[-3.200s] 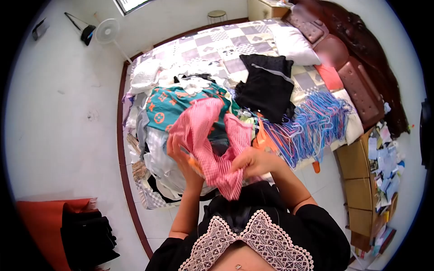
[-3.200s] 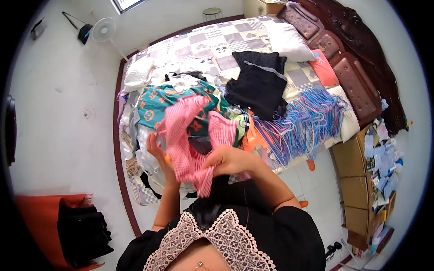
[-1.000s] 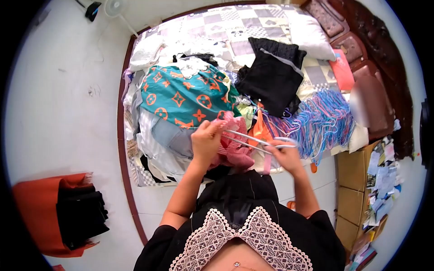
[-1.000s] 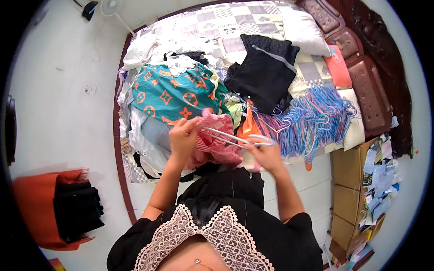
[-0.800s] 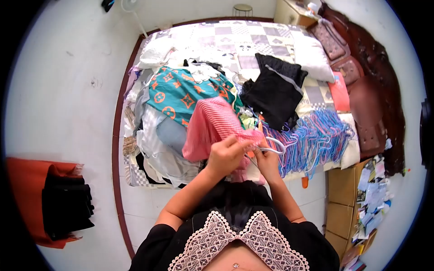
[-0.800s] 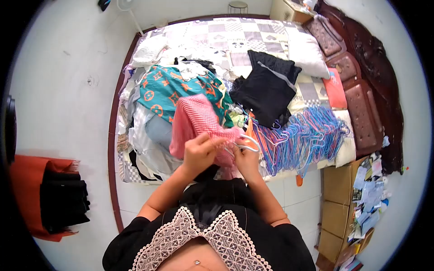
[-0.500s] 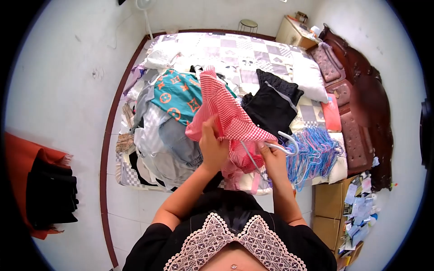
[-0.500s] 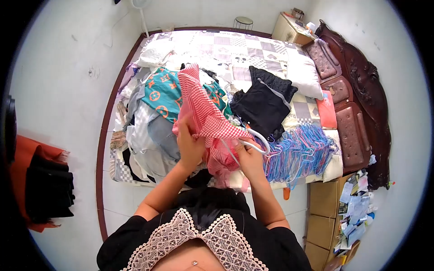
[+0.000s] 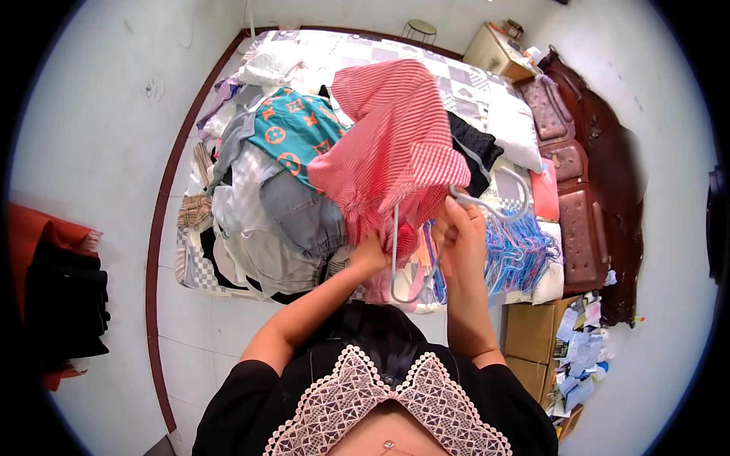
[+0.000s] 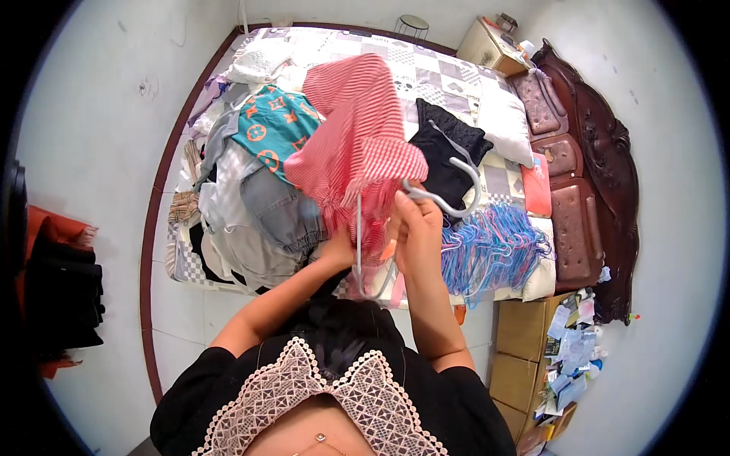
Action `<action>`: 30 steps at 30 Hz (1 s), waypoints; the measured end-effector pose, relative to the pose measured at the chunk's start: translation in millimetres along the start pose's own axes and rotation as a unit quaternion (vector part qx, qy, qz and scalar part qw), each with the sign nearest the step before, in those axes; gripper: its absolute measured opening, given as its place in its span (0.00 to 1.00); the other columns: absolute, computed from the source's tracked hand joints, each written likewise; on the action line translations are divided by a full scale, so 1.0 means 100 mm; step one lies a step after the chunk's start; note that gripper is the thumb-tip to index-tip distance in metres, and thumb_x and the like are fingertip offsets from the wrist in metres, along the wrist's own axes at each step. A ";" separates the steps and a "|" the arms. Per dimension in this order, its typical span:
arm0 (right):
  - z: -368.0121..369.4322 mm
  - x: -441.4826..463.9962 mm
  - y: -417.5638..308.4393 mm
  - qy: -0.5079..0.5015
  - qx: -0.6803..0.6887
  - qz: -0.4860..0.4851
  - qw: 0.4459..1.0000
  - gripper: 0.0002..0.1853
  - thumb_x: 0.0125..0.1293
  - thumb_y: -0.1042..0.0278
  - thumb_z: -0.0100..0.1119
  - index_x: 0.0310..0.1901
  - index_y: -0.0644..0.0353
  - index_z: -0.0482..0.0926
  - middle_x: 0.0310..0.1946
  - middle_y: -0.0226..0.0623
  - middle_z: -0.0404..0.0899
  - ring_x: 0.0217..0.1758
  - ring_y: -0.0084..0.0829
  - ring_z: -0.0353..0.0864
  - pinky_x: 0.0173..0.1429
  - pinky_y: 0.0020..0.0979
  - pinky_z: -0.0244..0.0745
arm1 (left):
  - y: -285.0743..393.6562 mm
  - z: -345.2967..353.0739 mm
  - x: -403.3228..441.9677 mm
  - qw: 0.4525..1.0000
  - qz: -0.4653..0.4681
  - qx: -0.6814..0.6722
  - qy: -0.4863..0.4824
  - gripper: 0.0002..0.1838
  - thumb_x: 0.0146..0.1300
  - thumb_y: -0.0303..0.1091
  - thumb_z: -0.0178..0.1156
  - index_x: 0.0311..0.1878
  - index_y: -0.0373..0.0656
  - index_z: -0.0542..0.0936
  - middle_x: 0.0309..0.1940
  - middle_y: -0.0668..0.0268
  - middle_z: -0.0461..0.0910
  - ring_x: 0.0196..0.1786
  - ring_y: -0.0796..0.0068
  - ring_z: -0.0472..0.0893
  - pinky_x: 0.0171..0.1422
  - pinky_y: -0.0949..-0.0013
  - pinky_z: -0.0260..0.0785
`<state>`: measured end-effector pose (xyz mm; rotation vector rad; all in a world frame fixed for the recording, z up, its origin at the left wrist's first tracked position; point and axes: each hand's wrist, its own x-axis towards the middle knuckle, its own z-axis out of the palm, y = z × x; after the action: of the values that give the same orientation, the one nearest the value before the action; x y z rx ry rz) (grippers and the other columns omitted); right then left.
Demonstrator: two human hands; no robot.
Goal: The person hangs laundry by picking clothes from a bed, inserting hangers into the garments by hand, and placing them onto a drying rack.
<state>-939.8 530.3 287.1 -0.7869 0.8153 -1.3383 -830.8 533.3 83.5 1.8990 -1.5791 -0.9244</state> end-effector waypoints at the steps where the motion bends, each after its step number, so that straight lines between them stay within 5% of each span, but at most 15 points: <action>1: -0.01 0.09 0.02 -0.002 -0.002 0.000 1.000 0.01 0.64 0.72 0.50 0.36 0.56 0.69 0.17 0.19 0.54 0.16 0.11 0.49 0.17 0.16 0.42 | -0.07 0.05 -0.02 0.995 -0.008 -0.006 -0.098 0.30 0.48 0.42 0.64 0.49 0.35 0.63 0.41 0.43 0.73 0.46 0.43 0.75 0.47 0.52 0.67; 2: -0.03 0.18 0.03 0.035 -0.002 -0.033 0.999 0.01 0.64 0.73 0.50 0.36 0.56 0.69 0.17 0.18 0.54 0.15 0.10 0.49 0.17 0.16 0.42 | -0.13 0.10 -0.04 0.980 -0.015 -0.013 -0.196 0.28 0.47 0.42 0.63 0.47 0.36 0.65 0.37 0.46 0.76 0.44 0.45 0.76 0.46 0.53 0.68; 5: -0.13 0.38 0.03 0.068 -0.008 -0.084 0.994 0.03 0.63 0.76 0.50 0.34 0.56 0.68 0.16 0.17 0.56 0.14 0.10 0.50 0.16 0.16 0.44 | -0.08 0.07 -0.23 0.964 0.063 -0.117 -0.231 0.24 0.46 0.40 0.64 0.43 0.38 0.69 0.28 0.53 0.78 0.40 0.49 0.78 0.47 0.55 0.69; 7: -0.17 0.43 -0.01 0.089 -0.022 -0.125 0.988 0.04 0.63 0.76 0.50 0.32 0.56 0.67 0.16 0.18 0.57 0.14 0.10 0.50 0.16 0.16 0.44 | 0.12 -0.08 -0.31 0.963 0.061 -0.118 -0.232 0.21 0.47 0.37 0.64 0.42 0.37 0.71 0.37 0.54 0.77 0.42 0.52 0.78 0.47 0.55 0.68; 9: -0.13 0.39 -0.10 0.069 -0.018 -0.133 0.989 0.04 0.63 0.77 0.50 0.32 0.56 0.67 0.16 0.19 0.57 0.15 0.10 0.51 0.16 0.16 0.45 | 0.20 -0.13 -0.31 0.948 0.289 -0.114 -0.062 0.19 0.48 0.33 0.62 0.43 0.38 0.71 0.46 0.55 0.73 0.47 0.57 0.76 0.48 0.57 0.68; 10: -0.04 0.34 -0.17 0.069 -0.032 -0.124 0.989 0.06 0.63 0.76 0.50 0.30 0.56 0.66 0.17 0.19 0.56 0.15 0.10 0.51 0.16 0.15 0.44 | 0.23 -0.17 -0.24 0.933 0.342 -0.085 -0.066 0.21 0.49 0.28 0.59 0.49 0.37 0.71 0.56 0.56 0.67 0.57 0.59 0.69 0.57 0.61 0.65; 13: 0.15 0.18 -0.32 0.037 -0.048 -0.116 0.991 0.07 0.64 0.75 0.50 0.30 0.55 0.65 0.17 0.19 0.54 0.16 0.10 0.51 0.16 0.15 0.43 | 0.47 -0.20 -0.06 0.897 0.440 -0.030 0.019 0.27 0.49 0.27 0.57 0.56 0.35 0.69 0.59 0.56 0.66 0.64 0.59 0.62 0.65 0.64 0.58; 14: 0.19 0.13 -0.37 0.019 -0.030 -0.103 0.994 0.06 0.64 0.75 0.50 0.30 0.55 0.64 0.18 0.19 0.53 0.16 0.11 0.50 0.16 0.15 0.42 | 0.52 -0.19 0.01 0.894 0.445 0.056 0.002 0.33 0.51 0.29 0.53 0.64 0.35 0.62 0.65 0.56 0.60 0.69 0.58 0.55 0.72 0.64 0.48; 19: 0.23 0.05 -0.52 -0.086 0.013 -0.071 0.994 0.05 0.64 0.74 0.48 0.31 0.57 0.64 0.21 0.22 0.55 0.18 0.12 0.49 0.18 0.15 0.43 | 0.77 -0.14 0.23 0.846 0.521 0.100 0.049 0.35 0.56 0.36 0.47 0.68 0.38 0.54 0.70 0.57 0.50 0.72 0.59 0.50 0.73 0.50 0.38; 21: 0.20 0.10 -0.56 -0.102 0.016 -0.072 0.992 0.06 0.64 0.73 0.48 0.30 0.57 0.63 0.22 0.23 0.56 0.19 0.12 0.49 0.18 0.15 0.43 | 0.77 0.07 0.33 0.847 0.465 0.210 0.148 0.36 0.55 0.38 0.47 0.68 0.38 0.54 0.71 0.56 0.47 0.73 0.60 0.48 0.71 0.43 0.37; 22: 0.19 0.13 -0.57 -0.079 0.015 -0.078 0.994 0.05 0.64 0.75 0.48 0.31 0.57 0.64 0.21 0.22 0.56 0.18 0.11 0.49 0.18 0.15 0.43 | 0.74 0.14 0.34 0.880 0.427 0.149 0.141 0.33 0.54 0.38 0.49 0.65 0.39 0.61 0.66 0.52 0.57 0.68 0.58 0.57 0.68 0.39 0.40; 23: 0.18 0.18 -0.58 -0.057 0.013 -0.084 0.995 0.05 0.63 0.76 0.49 0.32 0.57 0.64 0.20 0.21 0.57 0.18 0.11 0.50 0.18 0.16 0.43 | 0.67 0.18 0.37 0.880 0.429 0.150 0.139 0.33 0.54 0.38 0.49 0.65 0.39 0.61 0.66 0.52 0.57 0.68 0.58 0.57 0.68 0.39 0.40; 25: 0.08 0.38 -0.58 -0.031 0.006 -0.096 0.995 0.06 0.62 0.75 0.49 0.31 0.56 0.64 0.19 0.21 0.57 0.18 0.11 0.50 0.18 0.16 0.43 | 0.52 0.11 0.39 0.872 0.443 0.210 -0.016 0.20 0.53 0.38 0.55 0.51 0.42 0.72 0.45 0.59 0.75 0.56 0.60 0.70 0.59 0.48 0.57; 30: -0.44 1.02 -0.30 0.100 -0.086 -0.116 0.984 0.10 0.61 0.73 0.51 0.25 0.54 0.63 0.15 0.20 0.55 0.14 0.11 0.51 0.16 0.17 0.43 | 0.50 -0.05 0.01 0.841 0.494 0.178 -0.128 0.08 0.53 0.36 0.55 0.34 0.43 0.75 0.32 0.66 0.76 0.44 0.66 0.75 0.48 0.56 0.64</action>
<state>-986.9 424.9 285.1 -0.9138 1.0327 -1.5876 -858.9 522.2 123.9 0.8507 -2.6139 -0.4208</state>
